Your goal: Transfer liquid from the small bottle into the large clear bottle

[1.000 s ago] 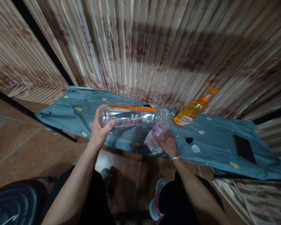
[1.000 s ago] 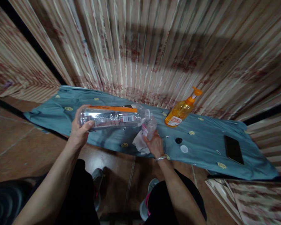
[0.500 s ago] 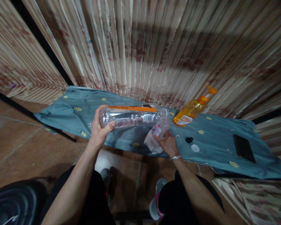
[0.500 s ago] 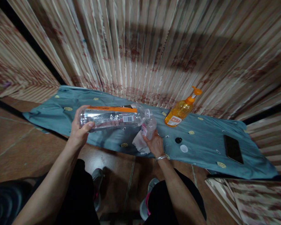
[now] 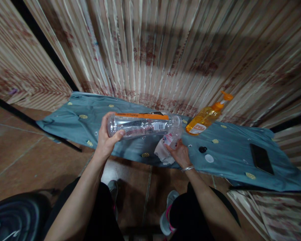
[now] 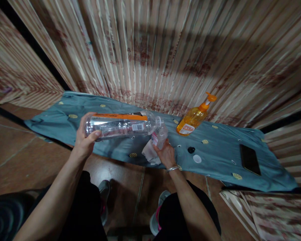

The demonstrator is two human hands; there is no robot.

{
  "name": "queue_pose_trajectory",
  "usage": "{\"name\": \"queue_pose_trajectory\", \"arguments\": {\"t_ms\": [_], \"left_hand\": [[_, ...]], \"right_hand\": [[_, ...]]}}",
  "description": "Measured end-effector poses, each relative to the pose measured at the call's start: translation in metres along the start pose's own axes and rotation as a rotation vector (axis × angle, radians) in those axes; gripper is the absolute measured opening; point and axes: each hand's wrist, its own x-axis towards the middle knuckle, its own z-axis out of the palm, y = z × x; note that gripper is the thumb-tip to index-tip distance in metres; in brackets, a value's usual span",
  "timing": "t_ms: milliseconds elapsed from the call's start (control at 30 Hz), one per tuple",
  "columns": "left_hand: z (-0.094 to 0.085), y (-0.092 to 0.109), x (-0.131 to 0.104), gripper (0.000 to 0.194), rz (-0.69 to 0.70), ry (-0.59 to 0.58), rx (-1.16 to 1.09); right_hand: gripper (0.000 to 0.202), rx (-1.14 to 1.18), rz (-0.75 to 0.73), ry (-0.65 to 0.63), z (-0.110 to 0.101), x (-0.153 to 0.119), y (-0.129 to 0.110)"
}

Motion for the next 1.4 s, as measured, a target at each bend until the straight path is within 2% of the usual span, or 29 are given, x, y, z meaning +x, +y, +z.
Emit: {"name": "queue_pose_trajectory", "arguments": {"t_ms": [333, 500, 733, 1133, 1400], "left_hand": [[0.0003, 0.0050, 0.0005, 0.080, -0.020, -0.003, -0.018], [0.0003, 0.0039, 0.0001, 0.079, 0.002, -0.010, -0.002], [-0.0006, 0.0016, 0.0001, 0.078, 0.048, -0.029, 0.033], [-0.0010, -0.0019, -0.0002, 0.079, 0.051, -0.046, 0.039], [0.0011, 0.0036, -0.0003, 0.079, 0.020, -0.016, -0.009]], "right_hand": [[0.049, 0.010, -0.015, 0.021, 0.0021, 0.0006, 0.0020], [0.053, -0.004, -0.021, 0.037, 0.0049, 0.0009, 0.0044], [0.050, 0.016, -0.010, 0.020, 0.0017, 0.0003, 0.0005], [0.049, -0.042, 0.015, 0.005, -0.0011, 0.0001, -0.0018], [0.050, -0.019, 0.009, -0.006, -0.0029, 0.0001, -0.0028]]}}
